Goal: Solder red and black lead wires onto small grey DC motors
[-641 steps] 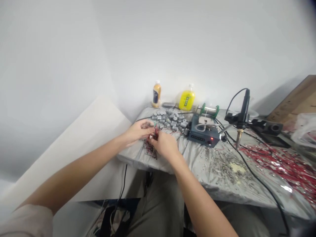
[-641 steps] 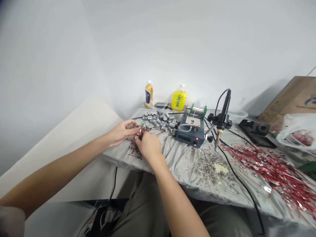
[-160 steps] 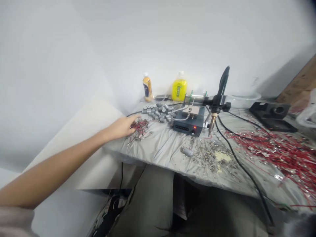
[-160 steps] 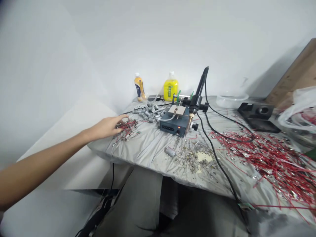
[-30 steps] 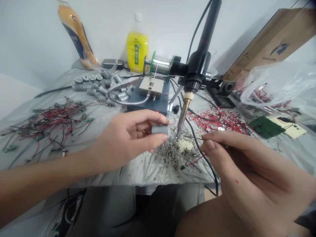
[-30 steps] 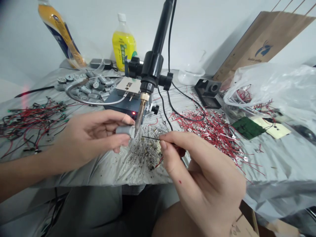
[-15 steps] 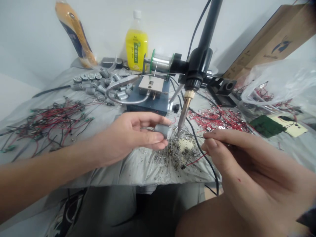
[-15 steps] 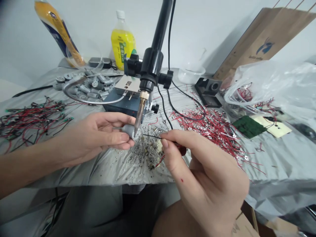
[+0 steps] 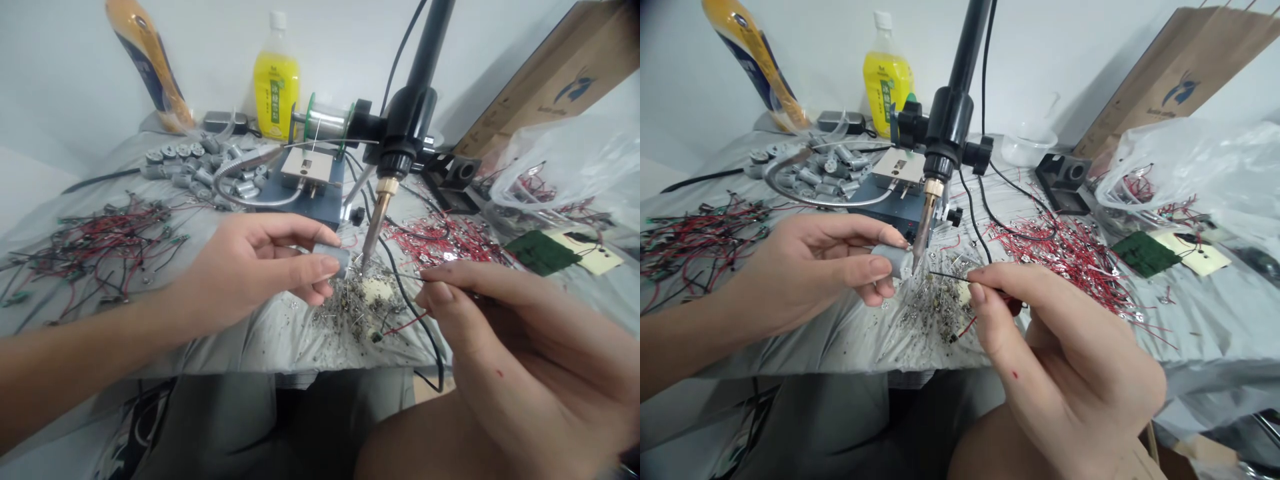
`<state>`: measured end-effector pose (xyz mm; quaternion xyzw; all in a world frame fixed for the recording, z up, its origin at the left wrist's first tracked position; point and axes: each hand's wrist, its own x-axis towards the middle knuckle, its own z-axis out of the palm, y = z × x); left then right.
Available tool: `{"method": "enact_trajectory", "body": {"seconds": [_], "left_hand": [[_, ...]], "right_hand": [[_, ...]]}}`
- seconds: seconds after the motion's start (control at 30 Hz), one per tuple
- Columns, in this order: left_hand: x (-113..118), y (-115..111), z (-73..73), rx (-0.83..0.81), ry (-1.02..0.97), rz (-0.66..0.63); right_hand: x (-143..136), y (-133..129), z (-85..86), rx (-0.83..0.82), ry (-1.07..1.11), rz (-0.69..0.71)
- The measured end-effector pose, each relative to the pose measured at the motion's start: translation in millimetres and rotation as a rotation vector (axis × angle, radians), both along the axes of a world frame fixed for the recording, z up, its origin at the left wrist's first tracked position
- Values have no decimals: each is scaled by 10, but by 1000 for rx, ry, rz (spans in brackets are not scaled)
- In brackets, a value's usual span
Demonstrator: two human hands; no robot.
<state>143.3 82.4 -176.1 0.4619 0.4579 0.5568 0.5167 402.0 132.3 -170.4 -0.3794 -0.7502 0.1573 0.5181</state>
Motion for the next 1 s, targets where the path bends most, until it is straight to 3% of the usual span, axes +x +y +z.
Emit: {"method": "enact_trajectory", "body": {"seconds": [1.0], "left_hand": [[54,-19,35,55,-21,-2]], "right_hand": [[4,-15,39,13,-95,86]]}}
